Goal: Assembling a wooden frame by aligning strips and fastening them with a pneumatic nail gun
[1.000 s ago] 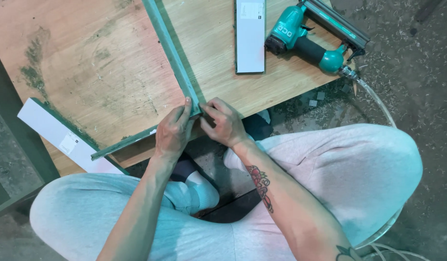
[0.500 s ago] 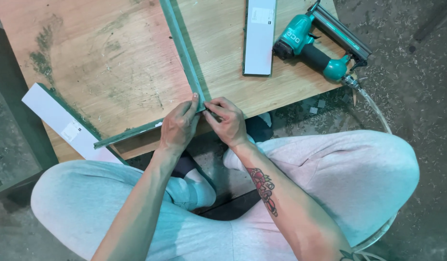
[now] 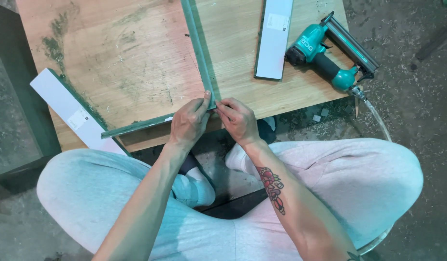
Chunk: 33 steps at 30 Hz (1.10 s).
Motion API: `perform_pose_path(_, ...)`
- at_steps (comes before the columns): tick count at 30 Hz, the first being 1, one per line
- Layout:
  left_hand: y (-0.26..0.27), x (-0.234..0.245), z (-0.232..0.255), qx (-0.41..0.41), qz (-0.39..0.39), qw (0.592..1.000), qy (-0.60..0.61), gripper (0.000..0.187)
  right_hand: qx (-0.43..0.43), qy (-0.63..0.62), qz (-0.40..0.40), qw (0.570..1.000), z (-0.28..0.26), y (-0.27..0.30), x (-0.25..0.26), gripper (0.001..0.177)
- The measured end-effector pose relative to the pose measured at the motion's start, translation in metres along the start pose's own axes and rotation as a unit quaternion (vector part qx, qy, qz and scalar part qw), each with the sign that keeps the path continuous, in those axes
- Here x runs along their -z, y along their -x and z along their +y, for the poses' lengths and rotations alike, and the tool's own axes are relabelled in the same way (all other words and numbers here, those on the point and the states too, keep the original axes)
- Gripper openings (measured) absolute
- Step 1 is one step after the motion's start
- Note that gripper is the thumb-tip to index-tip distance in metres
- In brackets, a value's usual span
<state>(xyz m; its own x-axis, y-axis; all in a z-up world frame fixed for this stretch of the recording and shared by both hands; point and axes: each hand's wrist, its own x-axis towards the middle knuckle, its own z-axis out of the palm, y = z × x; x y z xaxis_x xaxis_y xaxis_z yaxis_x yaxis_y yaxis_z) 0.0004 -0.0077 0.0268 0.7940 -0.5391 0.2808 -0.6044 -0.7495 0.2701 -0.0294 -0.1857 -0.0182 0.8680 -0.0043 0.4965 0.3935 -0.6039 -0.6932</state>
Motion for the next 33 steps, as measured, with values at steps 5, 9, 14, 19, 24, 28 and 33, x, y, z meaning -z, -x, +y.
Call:
perform_pose_path(5,0.006,-0.015,-0.010,-0.011,0.009,1.000,-0.013,0.051,0.019,0.038,-0.020,0.999,0.007,-0.002,-0.001,0.017)
perform_pose_path(9,0.006,-0.014,-0.009,-0.012,0.014,1.000,0.000,0.051,0.027,0.022,-0.064,0.997,0.014,-0.008,0.010,0.038)
perform_pose_path(14,0.006,-0.016,-0.010,-0.027,0.025,0.999,-0.005,0.049,0.005,0.087,-0.112,0.990,0.024,-0.001,-0.004,0.027)
perform_pose_path(19,0.008,-0.021,-0.013,-0.021,0.034,0.999,-0.010,0.045,0.009,0.090,-0.118,0.989,0.022,-0.006,-0.006,0.013)
perform_pose_path(24,0.011,-0.025,-0.015,-0.028,0.042,0.999,-0.005,0.048,0.024,0.112,-0.144,0.983,0.033,0.002,-0.010,0.010)
perform_pose_path(28,0.008,-0.021,-0.013,-0.025,0.040,0.999,-0.009,0.047,0.031,0.115,-0.144,0.982,0.037,0.001,-0.011,0.011)
perform_pose_path(33,0.008,-0.020,-0.012,-0.017,0.027,0.999,-0.009,0.045,0.043,0.119,-0.140,0.982,0.036,0.001,-0.011,0.009)
